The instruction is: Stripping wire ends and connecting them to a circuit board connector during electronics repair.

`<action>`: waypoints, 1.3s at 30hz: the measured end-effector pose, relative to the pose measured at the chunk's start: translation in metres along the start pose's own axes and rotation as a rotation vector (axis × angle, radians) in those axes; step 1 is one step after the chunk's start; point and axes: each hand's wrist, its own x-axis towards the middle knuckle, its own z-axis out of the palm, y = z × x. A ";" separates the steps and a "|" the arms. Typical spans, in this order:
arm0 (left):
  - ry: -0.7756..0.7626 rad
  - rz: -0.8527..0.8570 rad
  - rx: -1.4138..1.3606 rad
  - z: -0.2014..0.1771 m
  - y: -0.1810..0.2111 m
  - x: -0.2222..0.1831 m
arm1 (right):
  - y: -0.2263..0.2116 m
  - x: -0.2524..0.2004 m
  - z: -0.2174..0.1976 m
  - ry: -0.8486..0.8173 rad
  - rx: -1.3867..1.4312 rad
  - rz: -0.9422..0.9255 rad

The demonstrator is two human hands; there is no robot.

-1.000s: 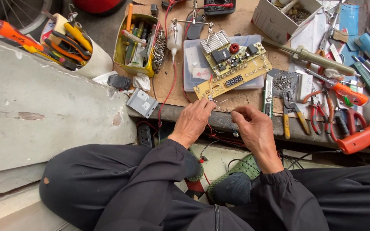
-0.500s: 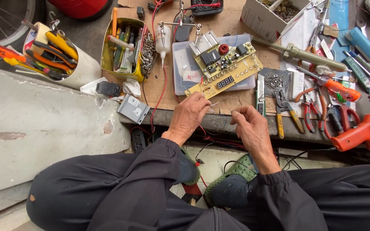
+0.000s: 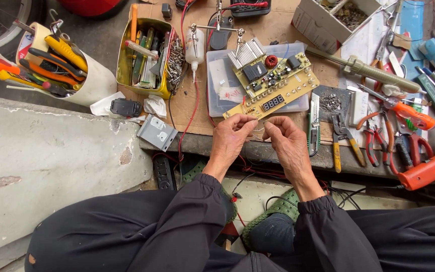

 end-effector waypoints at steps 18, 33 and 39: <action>0.012 -0.118 -0.132 0.008 0.001 0.001 | 0.014 0.012 0.005 0.075 -0.002 0.028; 0.061 -0.182 -0.115 0.007 0.013 -0.002 | 0.012 0.012 0.004 0.080 0.011 0.031; 0.075 -0.219 -0.073 0.011 0.016 0.000 | 0.012 0.011 0.002 0.060 -0.003 0.053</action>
